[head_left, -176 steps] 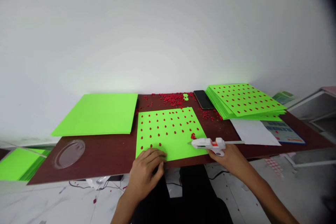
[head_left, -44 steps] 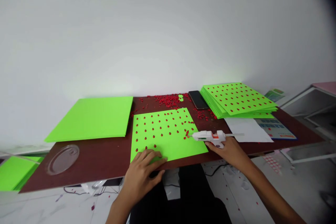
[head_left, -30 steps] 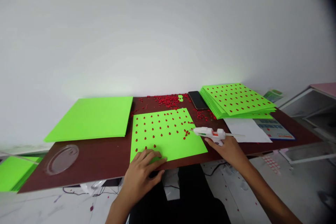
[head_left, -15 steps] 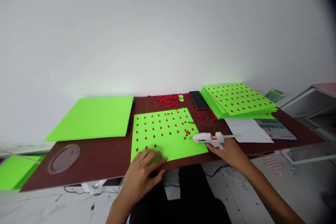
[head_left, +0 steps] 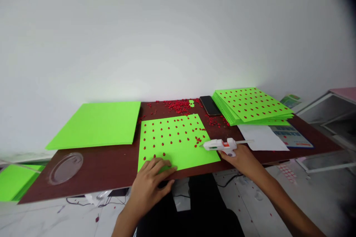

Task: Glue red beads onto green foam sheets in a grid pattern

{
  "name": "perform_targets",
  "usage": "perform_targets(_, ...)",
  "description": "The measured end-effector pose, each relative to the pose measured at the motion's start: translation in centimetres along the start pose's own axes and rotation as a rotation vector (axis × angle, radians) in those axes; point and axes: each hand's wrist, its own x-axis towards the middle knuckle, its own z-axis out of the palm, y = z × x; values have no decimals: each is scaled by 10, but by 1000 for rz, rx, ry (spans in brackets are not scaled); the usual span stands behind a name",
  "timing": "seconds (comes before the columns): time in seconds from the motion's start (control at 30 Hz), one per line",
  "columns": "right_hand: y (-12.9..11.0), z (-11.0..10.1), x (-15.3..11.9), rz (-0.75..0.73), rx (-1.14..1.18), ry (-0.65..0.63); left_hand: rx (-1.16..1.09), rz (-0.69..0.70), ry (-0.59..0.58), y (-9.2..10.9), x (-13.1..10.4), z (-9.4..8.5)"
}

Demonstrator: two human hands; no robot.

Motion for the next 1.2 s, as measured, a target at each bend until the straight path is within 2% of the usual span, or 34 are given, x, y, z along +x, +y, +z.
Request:
perform_targets(0.3,6,5,1,-26,-64,38,-11,-3,12,1,0,0)
perform_targets(0.57,1,-8,-2,-47,-44,86,-15,-8,12,1,-1,0)
perform_targets(0.8,-4,-6,-11,38,87,-23,-18,-2,19,1,0,0)
perform_targets(0.9,6,-15,-8,159,181,12,-7,4,20,1,0,-1)
perform_targets(1.03,35,-36,1,287,324,106,10,14,29,2,1,-3)
perform_targets(1.1,48,-45,5,313,326,28,8,9,33,3,1,-3)
perform_targets(1.2,58,-54,9,240,200,-110,4,-1,31,2,1,-1)
